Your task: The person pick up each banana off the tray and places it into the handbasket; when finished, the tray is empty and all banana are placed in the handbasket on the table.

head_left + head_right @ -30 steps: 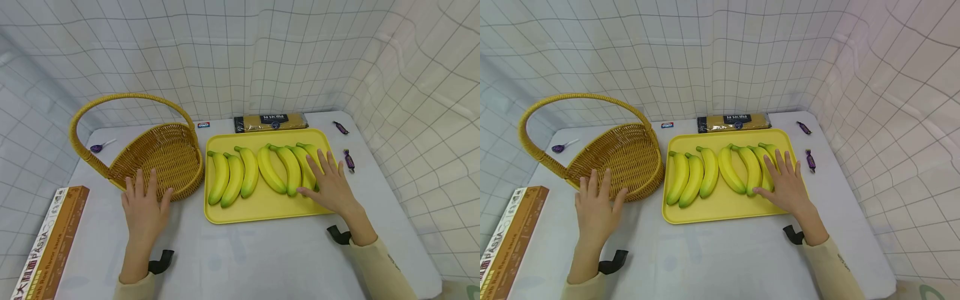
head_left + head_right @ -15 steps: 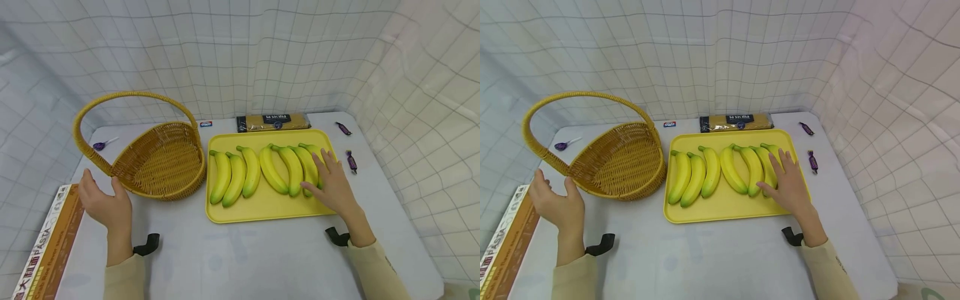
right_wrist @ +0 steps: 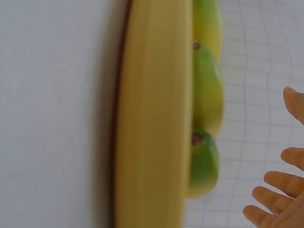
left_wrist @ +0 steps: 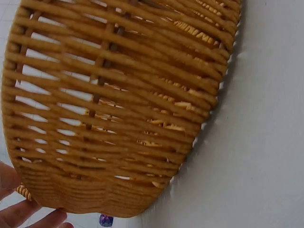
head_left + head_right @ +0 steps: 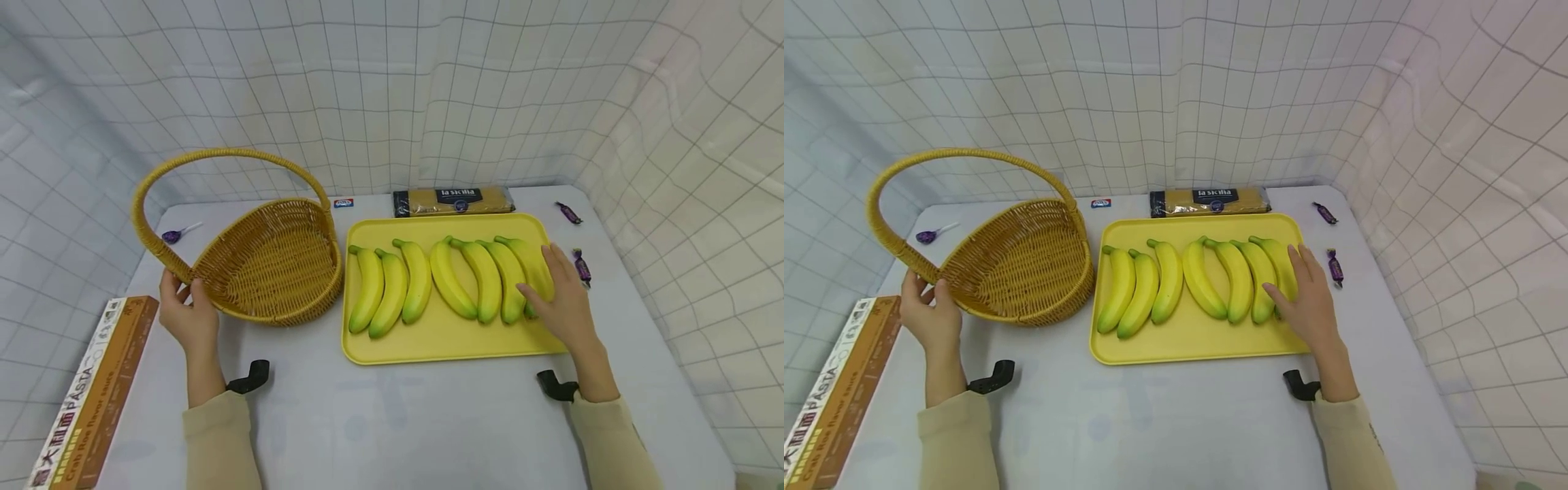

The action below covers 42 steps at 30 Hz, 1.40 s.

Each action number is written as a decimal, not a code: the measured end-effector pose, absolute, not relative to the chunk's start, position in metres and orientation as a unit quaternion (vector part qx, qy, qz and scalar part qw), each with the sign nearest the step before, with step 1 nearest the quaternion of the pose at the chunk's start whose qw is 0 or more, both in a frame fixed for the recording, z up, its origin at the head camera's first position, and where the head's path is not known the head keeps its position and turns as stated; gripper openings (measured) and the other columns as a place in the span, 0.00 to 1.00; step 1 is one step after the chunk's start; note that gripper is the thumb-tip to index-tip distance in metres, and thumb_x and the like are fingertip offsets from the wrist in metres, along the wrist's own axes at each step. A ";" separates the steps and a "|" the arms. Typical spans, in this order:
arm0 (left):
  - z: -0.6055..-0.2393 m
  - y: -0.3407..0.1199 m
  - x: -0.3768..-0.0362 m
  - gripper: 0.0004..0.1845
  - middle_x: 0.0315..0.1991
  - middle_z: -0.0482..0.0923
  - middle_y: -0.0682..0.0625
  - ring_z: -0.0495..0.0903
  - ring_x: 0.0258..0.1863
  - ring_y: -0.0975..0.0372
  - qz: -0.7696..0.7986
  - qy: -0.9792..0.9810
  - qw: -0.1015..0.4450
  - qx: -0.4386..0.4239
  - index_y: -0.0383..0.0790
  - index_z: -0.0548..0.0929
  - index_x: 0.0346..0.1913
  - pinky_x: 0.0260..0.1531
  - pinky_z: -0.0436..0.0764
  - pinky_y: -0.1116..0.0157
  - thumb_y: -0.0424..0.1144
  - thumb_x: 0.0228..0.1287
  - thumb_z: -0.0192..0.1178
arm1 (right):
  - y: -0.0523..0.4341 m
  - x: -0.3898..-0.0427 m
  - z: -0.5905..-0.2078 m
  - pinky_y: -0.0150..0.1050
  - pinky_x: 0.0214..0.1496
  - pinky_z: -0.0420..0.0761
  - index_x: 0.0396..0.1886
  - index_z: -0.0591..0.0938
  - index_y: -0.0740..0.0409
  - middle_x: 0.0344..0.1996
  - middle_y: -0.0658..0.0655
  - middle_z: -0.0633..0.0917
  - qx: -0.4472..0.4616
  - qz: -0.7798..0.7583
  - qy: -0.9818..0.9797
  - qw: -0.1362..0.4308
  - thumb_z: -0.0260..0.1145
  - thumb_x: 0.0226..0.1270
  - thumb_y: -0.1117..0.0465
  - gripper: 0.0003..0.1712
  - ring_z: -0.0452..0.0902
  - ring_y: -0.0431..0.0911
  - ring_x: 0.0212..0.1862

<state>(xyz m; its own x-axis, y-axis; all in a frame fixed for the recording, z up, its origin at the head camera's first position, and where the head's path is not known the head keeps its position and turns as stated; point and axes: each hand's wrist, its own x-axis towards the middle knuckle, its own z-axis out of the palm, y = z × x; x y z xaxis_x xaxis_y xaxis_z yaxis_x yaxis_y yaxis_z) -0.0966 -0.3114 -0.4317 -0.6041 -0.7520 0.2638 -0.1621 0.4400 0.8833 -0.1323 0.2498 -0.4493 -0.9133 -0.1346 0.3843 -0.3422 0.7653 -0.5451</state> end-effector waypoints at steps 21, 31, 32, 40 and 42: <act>-0.442 -0.319 -0.097 0.24 0.55 0.76 0.50 0.77 0.46 0.55 -0.411 -0.781 0.372 0.288 0.56 0.73 0.63 0.46 0.76 0.66 0.29 0.68 0.48 | 0.259 -0.135 -0.475 0.60 0.55 0.68 0.72 0.55 0.62 0.67 0.69 0.60 0.061 0.398 -0.910 0.097 0.62 0.66 0.55 0.41 0.60 0.65 0.62; -0.442 -0.317 -0.099 0.25 0.55 0.76 0.52 0.76 0.46 0.56 -0.418 -0.782 0.370 0.278 0.58 0.73 0.62 0.45 0.76 0.64 0.29 0.68 0.48 | 0.261 -0.132 -0.482 0.62 0.56 0.65 0.73 0.54 0.60 0.66 0.71 0.61 0.029 0.395 -0.915 0.082 0.60 0.67 0.52 0.41 0.63 0.67 0.60; -0.442 -0.317 -0.099 0.25 0.55 0.76 0.52 0.76 0.46 0.56 -0.417 -0.782 0.371 0.278 0.58 0.73 0.62 0.45 0.76 0.64 0.29 0.68 0.48 | 0.262 -0.133 -0.483 0.62 0.56 0.65 0.73 0.54 0.60 0.66 0.71 0.61 0.028 0.397 -0.914 0.081 0.60 0.67 0.51 0.41 0.63 0.67 0.60; -0.443 -0.318 -0.099 0.24 0.55 0.76 0.52 0.77 0.46 0.55 -0.414 -0.785 0.372 0.274 0.58 0.74 0.61 0.44 0.76 0.64 0.30 0.68 0.48 | 0.262 -0.134 -0.485 0.61 0.56 0.66 0.73 0.53 0.61 0.65 0.72 0.62 0.017 0.408 -0.909 0.078 0.59 0.67 0.50 0.41 0.63 0.67 0.60; -0.443 -0.318 -0.099 0.24 0.54 0.76 0.52 0.77 0.46 0.55 -0.411 -0.786 0.372 0.273 0.58 0.74 0.61 0.44 0.77 0.64 0.30 0.68 0.48 | 0.262 -0.133 -0.485 0.61 0.56 0.66 0.73 0.54 0.62 0.64 0.72 0.62 0.015 0.409 -0.909 0.078 0.59 0.68 0.50 0.41 0.63 0.67 0.60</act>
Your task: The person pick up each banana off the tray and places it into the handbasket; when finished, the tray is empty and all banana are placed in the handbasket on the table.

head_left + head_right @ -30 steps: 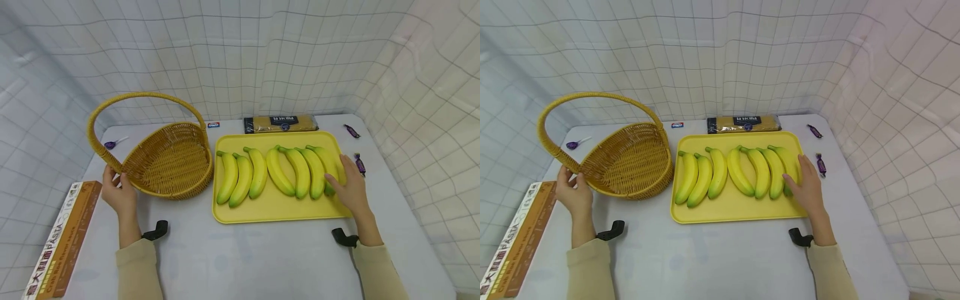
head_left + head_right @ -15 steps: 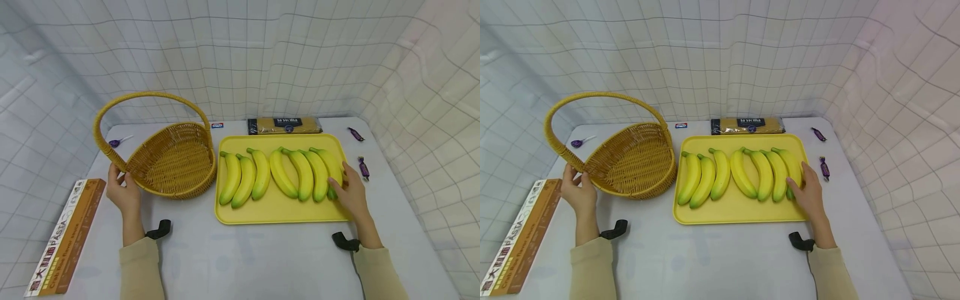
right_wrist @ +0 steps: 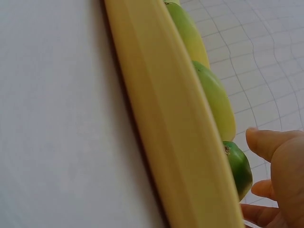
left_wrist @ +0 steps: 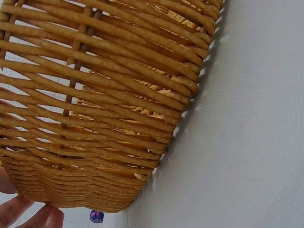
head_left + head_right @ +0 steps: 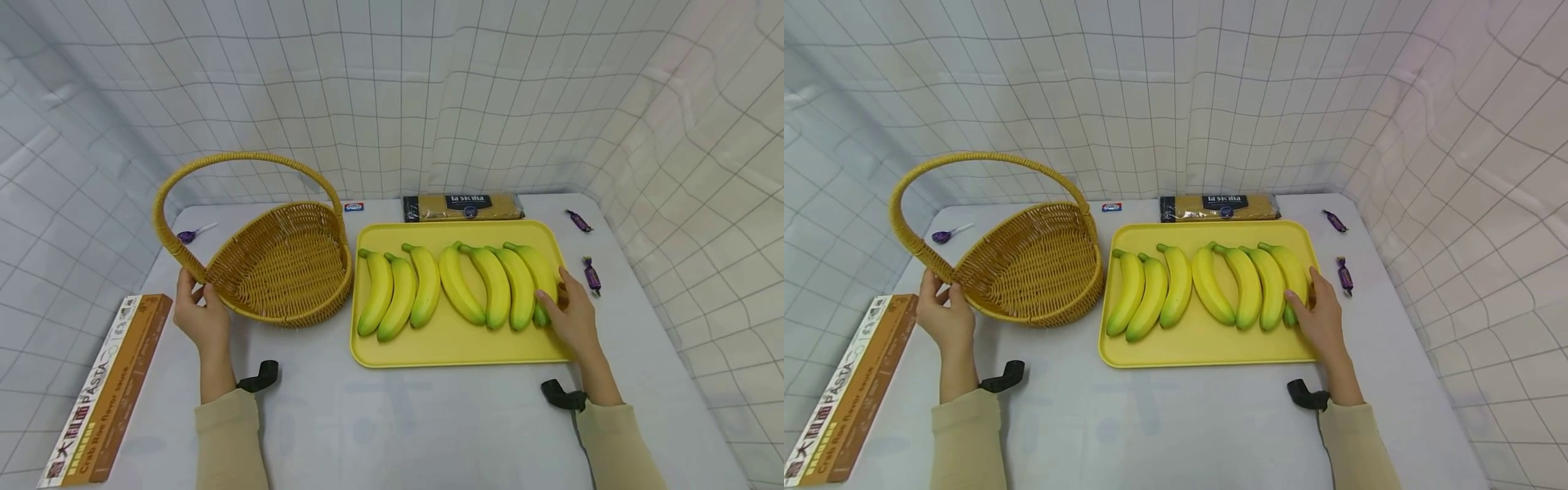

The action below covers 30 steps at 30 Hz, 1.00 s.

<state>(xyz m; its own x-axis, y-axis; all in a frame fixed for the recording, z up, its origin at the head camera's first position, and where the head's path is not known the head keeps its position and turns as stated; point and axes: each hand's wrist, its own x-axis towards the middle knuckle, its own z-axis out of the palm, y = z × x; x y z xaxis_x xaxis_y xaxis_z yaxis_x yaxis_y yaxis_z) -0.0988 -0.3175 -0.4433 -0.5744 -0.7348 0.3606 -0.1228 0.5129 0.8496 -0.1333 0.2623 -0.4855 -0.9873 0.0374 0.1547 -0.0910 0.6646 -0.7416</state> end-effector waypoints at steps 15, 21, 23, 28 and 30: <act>-0.443 -0.316 -0.099 0.24 0.54 0.77 0.52 0.77 0.45 0.55 -0.411 -0.786 0.377 0.269 0.58 0.74 0.61 0.42 0.76 0.65 0.30 0.68 0.49 | 0.258 -0.134 -0.487 0.58 0.56 0.66 0.72 0.54 0.65 0.63 0.72 0.65 -0.001 0.398 -0.915 0.064 0.56 0.70 0.48 0.41 0.64 0.64 0.60; -0.443 -0.316 -0.100 0.24 0.55 0.77 0.51 0.77 0.46 0.54 -0.412 -0.787 0.375 0.266 0.55 0.74 0.62 0.44 0.76 0.63 0.29 0.68 0.49 | 0.259 -0.134 -0.487 0.60 0.63 0.58 0.72 0.53 0.65 0.66 0.73 0.61 -0.015 0.392 -0.919 0.048 0.54 0.70 0.47 0.40 0.55 0.66 0.66; -0.444 -0.316 -0.100 0.24 0.55 0.77 0.51 0.77 0.46 0.54 -0.408 -0.788 0.374 0.268 0.54 0.74 0.62 0.43 0.76 0.63 0.29 0.68 0.49 | 0.260 -0.134 -0.488 0.60 0.64 0.56 0.72 0.53 0.64 0.66 0.73 0.60 -0.017 0.391 -0.919 0.045 0.53 0.71 0.47 0.40 0.53 0.66 0.66; -0.443 -0.316 -0.099 0.24 0.55 0.77 0.51 0.77 0.47 0.54 -0.408 -0.787 0.376 0.269 0.55 0.74 0.62 0.46 0.76 0.62 0.29 0.68 0.49 | 0.259 -0.135 -0.489 0.60 0.64 0.56 0.72 0.54 0.64 0.66 0.73 0.61 -0.018 0.392 -0.919 0.047 0.53 0.71 0.47 0.39 0.53 0.67 0.66; -0.443 -0.317 -0.099 0.24 0.55 0.77 0.51 0.77 0.47 0.53 -0.410 -0.785 0.379 0.268 0.56 0.75 0.61 0.47 0.76 0.61 0.29 0.68 0.49 | 0.258 -0.136 -0.488 0.60 0.64 0.56 0.72 0.55 0.64 0.66 0.73 0.61 -0.020 0.393 -0.918 0.049 0.53 0.70 0.47 0.39 0.54 0.66 0.66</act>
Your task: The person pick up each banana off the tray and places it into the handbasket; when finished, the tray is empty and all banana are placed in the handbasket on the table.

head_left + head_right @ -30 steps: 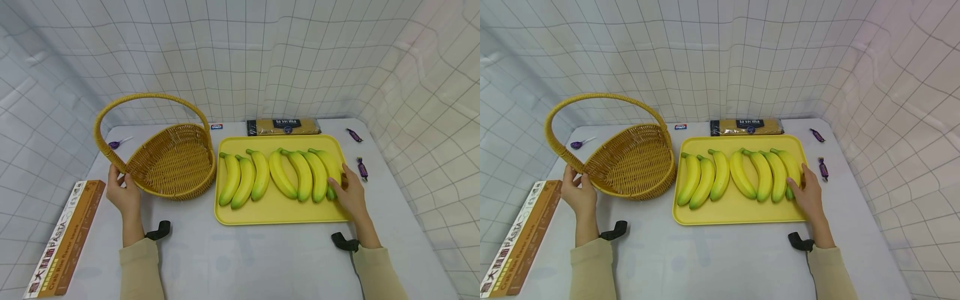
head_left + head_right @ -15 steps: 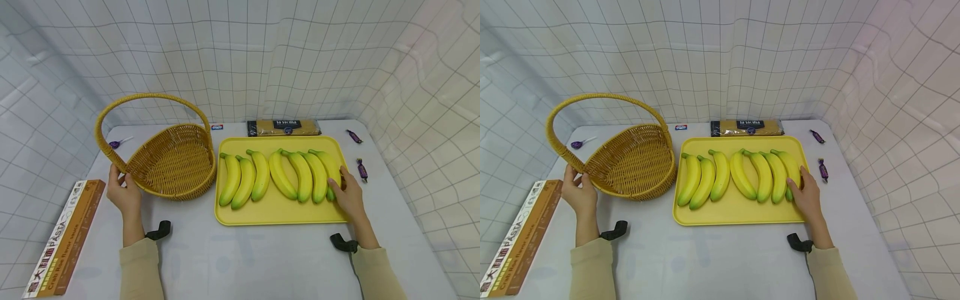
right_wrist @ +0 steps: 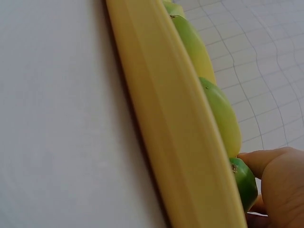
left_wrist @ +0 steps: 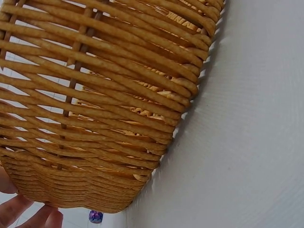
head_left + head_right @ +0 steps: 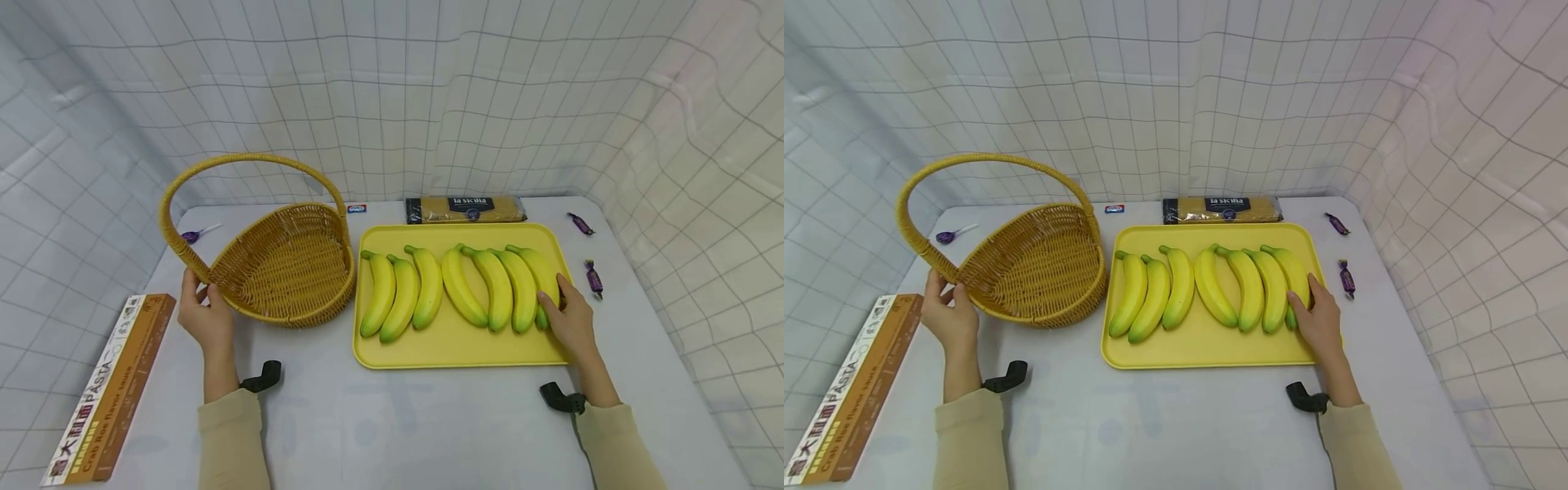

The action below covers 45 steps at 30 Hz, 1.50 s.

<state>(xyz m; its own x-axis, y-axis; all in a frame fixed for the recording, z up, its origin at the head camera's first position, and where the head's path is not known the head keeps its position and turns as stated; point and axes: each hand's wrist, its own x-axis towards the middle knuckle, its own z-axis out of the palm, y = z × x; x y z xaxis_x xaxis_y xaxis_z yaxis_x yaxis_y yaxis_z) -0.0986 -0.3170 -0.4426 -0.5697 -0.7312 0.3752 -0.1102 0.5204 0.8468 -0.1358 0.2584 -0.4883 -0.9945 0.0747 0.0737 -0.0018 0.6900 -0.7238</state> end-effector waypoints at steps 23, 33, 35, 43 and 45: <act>-0.445 -0.320 -0.097 0.24 0.55 0.76 0.52 0.77 0.48 0.53 -0.416 -0.784 0.371 0.272 0.59 0.74 0.61 0.48 0.76 0.61 0.30 0.68 0.48 | 0.248 -0.141 -0.477 0.53 0.62 0.64 0.67 0.64 0.66 0.61 0.71 0.70 -0.097 0.411 -0.900 0.103 0.58 0.66 0.58 0.33 0.63 0.62 0.63; -0.445 -0.320 -0.097 0.25 0.55 0.76 0.53 0.77 0.48 0.54 -0.418 -0.784 0.369 0.274 0.60 0.74 0.62 0.48 0.76 0.61 0.30 0.69 0.48 | 0.241 -0.132 -0.455 0.28 0.39 0.69 0.67 0.65 0.63 0.58 0.66 0.75 -0.080 0.419 -0.893 0.141 0.59 0.67 0.59 0.31 0.72 0.53 0.50; -0.445 -0.320 -0.097 0.25 0.55 0.76 0.53 0.77 0.48 0.54 -0.418 -0.784 0.369 0.274 0.60 0.74 0.62 0.47 0.76 0.62 0.30 0.68 0.48 | 0.236 -0.131 -0.450 0.21 0.35 0.67 0.66 0.67 0.64 0.55 0.67 0.76 -0.064 0.423 -0.891 0.153 0.60 0.66 0.60 0.30 0.73 0.52 0.45; -0.445 -0.319 -0.098 0.25 0.55 0.76 0.53 0.77 0.47 0.54 -0.417 -0.784 0.370 0.274 0.59 0.74 0.62 0.46 0.76 0.62 0.29 0.68 0.48 | 0.207 -0.125 -0.427 0.26 0.40 0.68 0.66 0.68 0.61 0.57 0.64 0.76 -0.007 0.449 -0.879 0.162 0.62 0.64 0.60 0.31 0.73 0.52 0.49; -0.445 -0.319 -0.098 0.25 0.56 0.76 0.54 0.77 0.47 0.55 -0.418 -0.784 0.367 0.276 0.61 0.73 0.62 0.46 0.76 0.62 0.30 0.69 0.48 | 0.198 -0.125 -0.423 0.28 0.41 0.69 0.66 0.68 0.61 0.57 0.63 0.76 0.008 0.451 -0.878 0.160 0.62 0.64 0.60 0.31 0.73 0.52 0.49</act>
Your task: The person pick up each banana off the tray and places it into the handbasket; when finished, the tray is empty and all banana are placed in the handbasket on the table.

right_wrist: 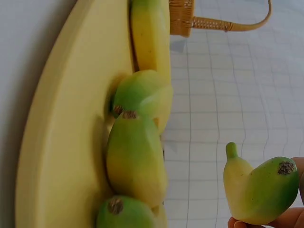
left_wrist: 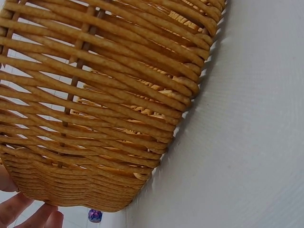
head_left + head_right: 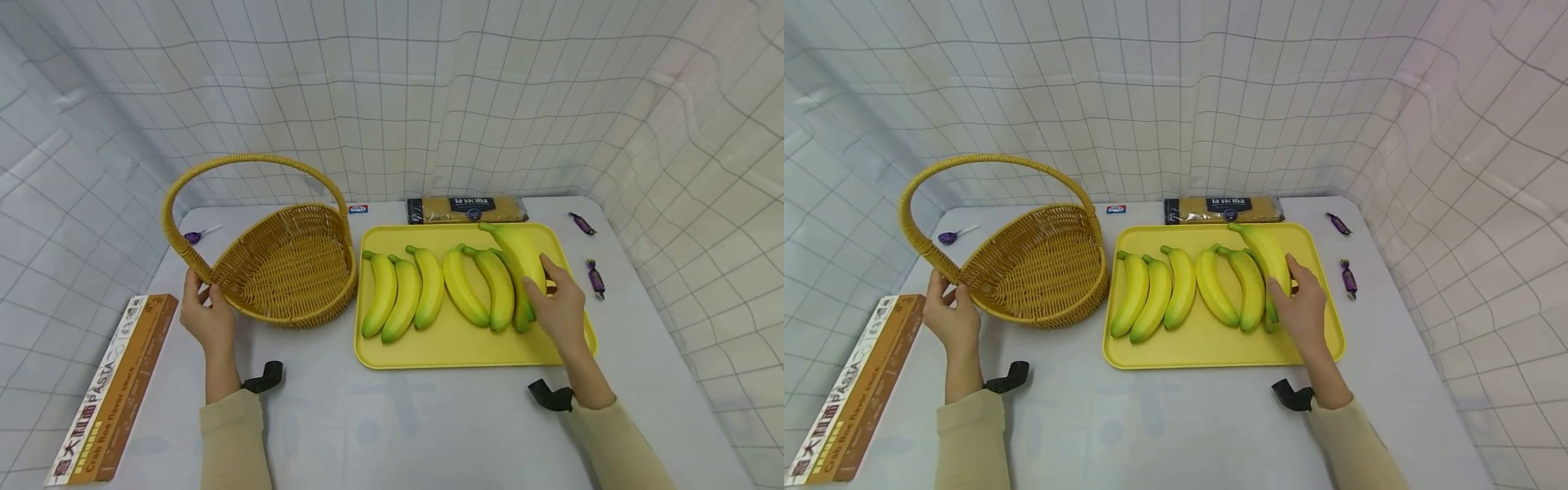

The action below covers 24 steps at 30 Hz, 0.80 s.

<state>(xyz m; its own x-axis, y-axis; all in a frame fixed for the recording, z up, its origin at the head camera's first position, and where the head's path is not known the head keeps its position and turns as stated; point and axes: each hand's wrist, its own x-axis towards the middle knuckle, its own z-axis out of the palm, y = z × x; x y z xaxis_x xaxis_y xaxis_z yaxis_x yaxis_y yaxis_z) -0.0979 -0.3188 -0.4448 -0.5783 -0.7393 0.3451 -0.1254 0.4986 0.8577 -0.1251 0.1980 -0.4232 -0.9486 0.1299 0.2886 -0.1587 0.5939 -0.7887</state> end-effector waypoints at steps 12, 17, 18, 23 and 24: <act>-0.445 -0.319 -0.098 0.24 0.56 0.76 0.52 0.77 0.47 0.55 -0.413 -0.786 0.368 0.276 0.60 0.73 0.63 0.44 0.78 0.61 0.31 0.69 0.48 | 0.136 -0.133 -0.411 0.40 0.41 0.75 0.64 0.70 0.63 0.54 0.62 0.78 0.103 0.474 -0.864 0.136 0.65 0.62 0.63 0.31 0.75 0.50 0.46; -0.444 -0.318 -0.097 0.24 0.56 0.76 0.53 0.77 0.48 0.55 -0.417 -0.786 0.366 0.273 0.59 0.73 0.63 0.45 0.77 0.57 0.31 0.69 0.48 | 0.111 -0.137 -0.408 0.43 0.41 0.76 0.64 0.71 0.61 0.55 0.61 0.78 0.129 0.485 -0.856 0.122 0.65 0.61 0.62 0.31 0.75 0.49 0.46; -0.444 -0.319 -0.097 0.24 0.56 0.76 0.53 0.77 0.48 0.55 -0.417 -0.786 0.367 0.272 0.58 0.73 0.63 0.46 0.77 0.57 0.31 0.69 0.48 | 0.106 -0.138 -0.407 0.43 0.41 0.76 0.64 0.71 0.61 0.55 0.61 0.78 0.133 0.487 -0.855 0.118 0.65 0.61 0.62 0.30 0.75 0.49 0.46; -0.445 -0.319 -0.099 0.24 0.56 0.76 0.53 0.76 0.49 0.55 -0.417 -0.785 0.370 0.270 0.59 0.73 0.62 0.45 0.77 0.59 0.31 0.69 0.48 | 0.082 -0.140 -0.404 0.42 0.41 0.77 0.65 0.70 0.61 0.51 0.60 0.79 0.160 0.494 -0.848 0.107 0.65 0.62 0.61 0.30 0.74 0.48 0.48; -0.445 -0.320 -0.099 0.24 0.56 0.76 0.53 0.76 0.49 0.55 -0.417 -0.785 0.370 0.271 0.59 0.73 0.62 0.45 0.77 0.59 0.31 0.69 0.48 | 0.077 -0.140 -0.404 0.42 0.41 0.77 0.64 0.70 0.61 0.50 0.59 0.79 0.167 0.495 -0.846 0.106 0.65 0.62 0.61 0.30 0.74 0.47 0.47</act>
